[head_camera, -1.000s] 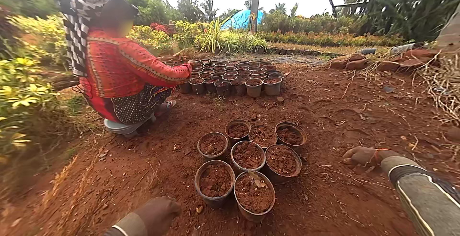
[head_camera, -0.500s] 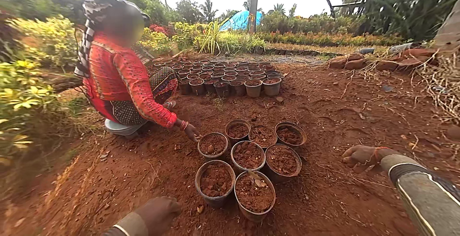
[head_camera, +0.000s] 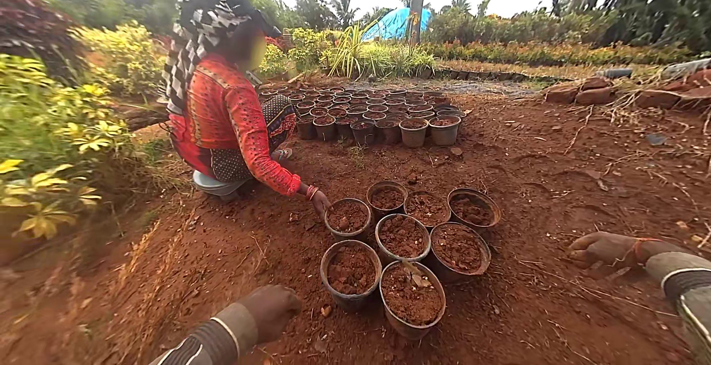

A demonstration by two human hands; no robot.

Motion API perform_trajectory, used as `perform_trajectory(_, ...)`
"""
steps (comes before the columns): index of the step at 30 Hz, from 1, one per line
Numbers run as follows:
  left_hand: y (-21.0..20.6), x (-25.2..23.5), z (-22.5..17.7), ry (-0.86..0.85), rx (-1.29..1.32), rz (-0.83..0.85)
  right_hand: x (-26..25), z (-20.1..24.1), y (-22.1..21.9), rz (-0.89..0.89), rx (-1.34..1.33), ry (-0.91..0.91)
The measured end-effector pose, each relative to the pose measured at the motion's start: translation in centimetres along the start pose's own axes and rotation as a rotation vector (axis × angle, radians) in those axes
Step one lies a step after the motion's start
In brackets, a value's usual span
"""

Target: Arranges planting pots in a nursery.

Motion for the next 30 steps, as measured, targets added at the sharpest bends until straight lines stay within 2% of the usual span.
perform_trajectory(4,0.02,-0.10,-0.01,-0.001,0.001,0.005,0.26,0.13,0.03,0.024,0.068,0.004)
perform_trajectory(10,0.17,-0.03,-0.10,-0.017,-0.004,0.007,0.61,0.03,0.12,-0.012,-0.029,0.024)
perform_trajectory(17,-0.13,-0.35,0.21,-0.024,0.007,-0.008,0.55,0.31,0.02,0.018,0.070,0.033)
perform_trajectory(30,-0.08,-0.42,0.13,-0.024,0.005,0.004,0.52,0.32,-0.06,0.021,0.093,0.020)
Point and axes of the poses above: each hand's wrist, its own x-axis away from the middle knuckle, its own y-axis out of the back of the hand, z = x × y, the point moved 3 cm from there along -x, towards the middle knuckle, and after that the axes turned 5 degrees about y, right-handed, at the moved point
